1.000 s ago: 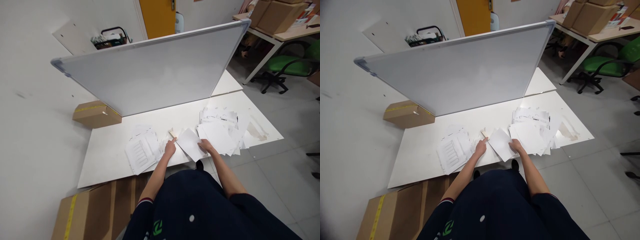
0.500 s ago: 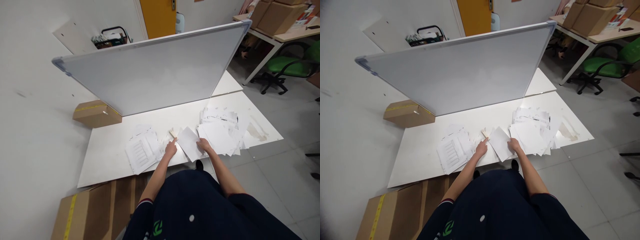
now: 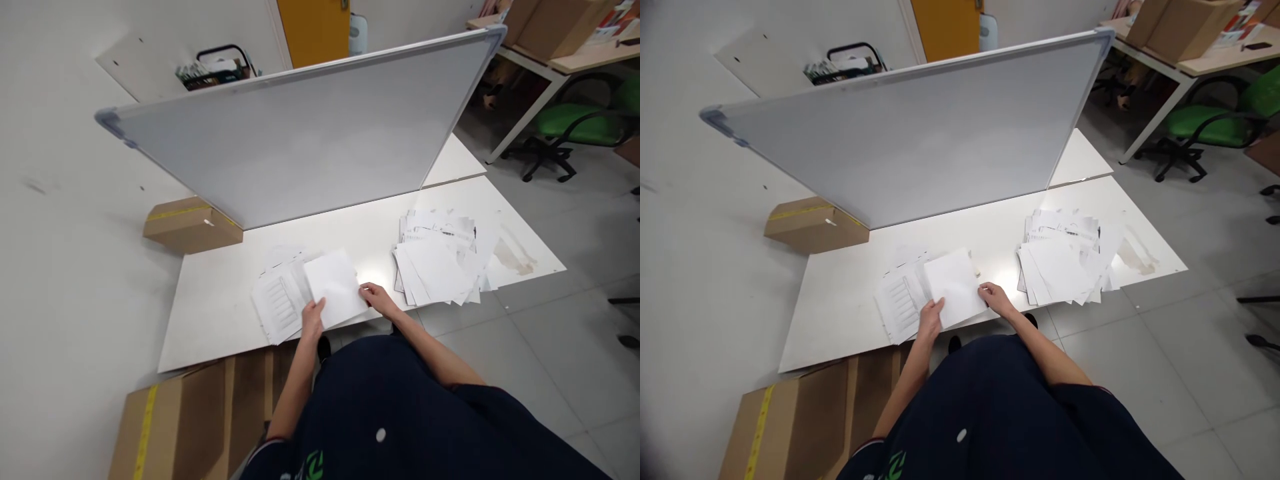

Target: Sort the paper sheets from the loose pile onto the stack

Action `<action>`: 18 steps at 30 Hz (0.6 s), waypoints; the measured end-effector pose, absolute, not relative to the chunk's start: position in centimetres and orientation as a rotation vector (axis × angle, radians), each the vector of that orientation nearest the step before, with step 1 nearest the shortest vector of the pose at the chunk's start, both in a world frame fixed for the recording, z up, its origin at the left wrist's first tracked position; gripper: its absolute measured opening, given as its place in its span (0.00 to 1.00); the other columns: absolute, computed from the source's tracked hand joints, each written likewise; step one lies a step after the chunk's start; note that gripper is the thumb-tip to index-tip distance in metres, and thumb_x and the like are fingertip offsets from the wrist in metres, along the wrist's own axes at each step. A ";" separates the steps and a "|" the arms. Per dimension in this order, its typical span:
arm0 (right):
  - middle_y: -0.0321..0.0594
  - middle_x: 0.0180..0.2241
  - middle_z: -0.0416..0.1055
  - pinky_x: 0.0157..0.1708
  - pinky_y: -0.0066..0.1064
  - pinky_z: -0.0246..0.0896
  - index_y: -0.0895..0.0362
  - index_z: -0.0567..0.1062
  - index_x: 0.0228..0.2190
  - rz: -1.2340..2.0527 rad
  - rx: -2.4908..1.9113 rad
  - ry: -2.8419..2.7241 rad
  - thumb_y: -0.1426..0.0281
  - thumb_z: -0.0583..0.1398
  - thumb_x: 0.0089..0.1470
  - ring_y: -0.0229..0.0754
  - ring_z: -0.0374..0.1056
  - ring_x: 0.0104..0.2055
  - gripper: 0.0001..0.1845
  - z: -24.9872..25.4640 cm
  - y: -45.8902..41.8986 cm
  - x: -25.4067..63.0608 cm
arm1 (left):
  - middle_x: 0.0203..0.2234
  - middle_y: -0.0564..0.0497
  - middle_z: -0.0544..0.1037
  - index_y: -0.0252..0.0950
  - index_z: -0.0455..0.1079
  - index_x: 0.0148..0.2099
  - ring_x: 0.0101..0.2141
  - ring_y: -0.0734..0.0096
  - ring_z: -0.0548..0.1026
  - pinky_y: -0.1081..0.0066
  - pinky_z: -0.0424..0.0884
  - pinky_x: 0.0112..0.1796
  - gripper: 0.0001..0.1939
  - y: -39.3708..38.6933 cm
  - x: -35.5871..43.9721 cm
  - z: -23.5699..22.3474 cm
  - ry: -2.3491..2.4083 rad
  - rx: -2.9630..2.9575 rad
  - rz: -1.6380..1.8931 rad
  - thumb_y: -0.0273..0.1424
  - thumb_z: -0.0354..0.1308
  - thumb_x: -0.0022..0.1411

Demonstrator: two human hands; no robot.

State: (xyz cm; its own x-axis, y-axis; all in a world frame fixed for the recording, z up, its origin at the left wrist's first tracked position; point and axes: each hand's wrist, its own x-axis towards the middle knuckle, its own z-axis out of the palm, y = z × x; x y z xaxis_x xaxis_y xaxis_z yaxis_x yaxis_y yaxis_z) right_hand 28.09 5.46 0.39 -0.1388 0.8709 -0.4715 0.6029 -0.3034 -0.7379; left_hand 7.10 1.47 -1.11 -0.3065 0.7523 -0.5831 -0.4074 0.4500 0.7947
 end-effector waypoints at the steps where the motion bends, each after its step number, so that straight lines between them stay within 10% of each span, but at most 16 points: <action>1: 0.40 0.34 0.74 0.31 0.28 0.62 0.49 0.73 0.36 1.405 -1.859 -1.668 0.58 0.49 0.55 0.40 0.69 0.33 0.16 0.4 5.5 28.5 | 0.27 0.46 0.77 0.29 0.71 0.33 0.29 0.67 0.75 0.64 0.72 0.37 0.15 1.1 5.1 -1.4 1.600 0.290 1.219 0.33 0.64 0.44; 7: 0.52 0.46 0.67 0.47 0.38 0.53 0.61 0.68 0.46 0.787 -2.242 -1.586 0.66 0.49 0.55 0.50 0.60 0.49 0.19 -0.7 6.5 36.5 | 0.29 0.47 0.77 0.28 0.69 0.41 0.32 0.68 0.76 0.67 0.73 0.35 0.14 -0.1 -5.0 -2.0 2.176 0.384 1.048 0.33 0.55 0.54; 11: 0.55 0.55 0.55 0.51 0.42 0.46 0.62 0.62 0.51 0.228 -2.515 -1.578 0.63 0.53 0.53 0.55 0.48 0.57 0.26 -2.4 6.8 40.9 | 0.38 0.39 0.75 0.28 0.67 0.47 0.44 0.50 0.71 0.54 0.67 0.44 0.24 -0.4 -6.5 -1.6 2.353 0.469 0.843 0.34 0.60 0.47; 18: 0.54 0.44 0.65 0.41 0.36 0.54 0.63 0.70 0.40 0.331 -2.604 -1.781 0.66 0.49 0.57 0.53 0.58 0.49 0.16 -3.5 7.1 43.0 | 0.56 0.33 0.56 0.35 0.46 0.63 0.56 0.41 0.55 0.43 0.56 0.49 0.36 -1.2 -2.5 -1.6 2.692 0.860 0.513 0.39 0.52 0.56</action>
State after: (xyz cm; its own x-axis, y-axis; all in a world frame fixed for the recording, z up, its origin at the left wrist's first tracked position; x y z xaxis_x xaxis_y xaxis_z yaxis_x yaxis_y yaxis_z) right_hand 42.99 7.14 -3.47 0.3479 0.9184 -0.1886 0.9248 -0.3691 -0.0916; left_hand -2.52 -1.21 -1.63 -0.7878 0.5988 -0.1444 0.5037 0.7611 0.4086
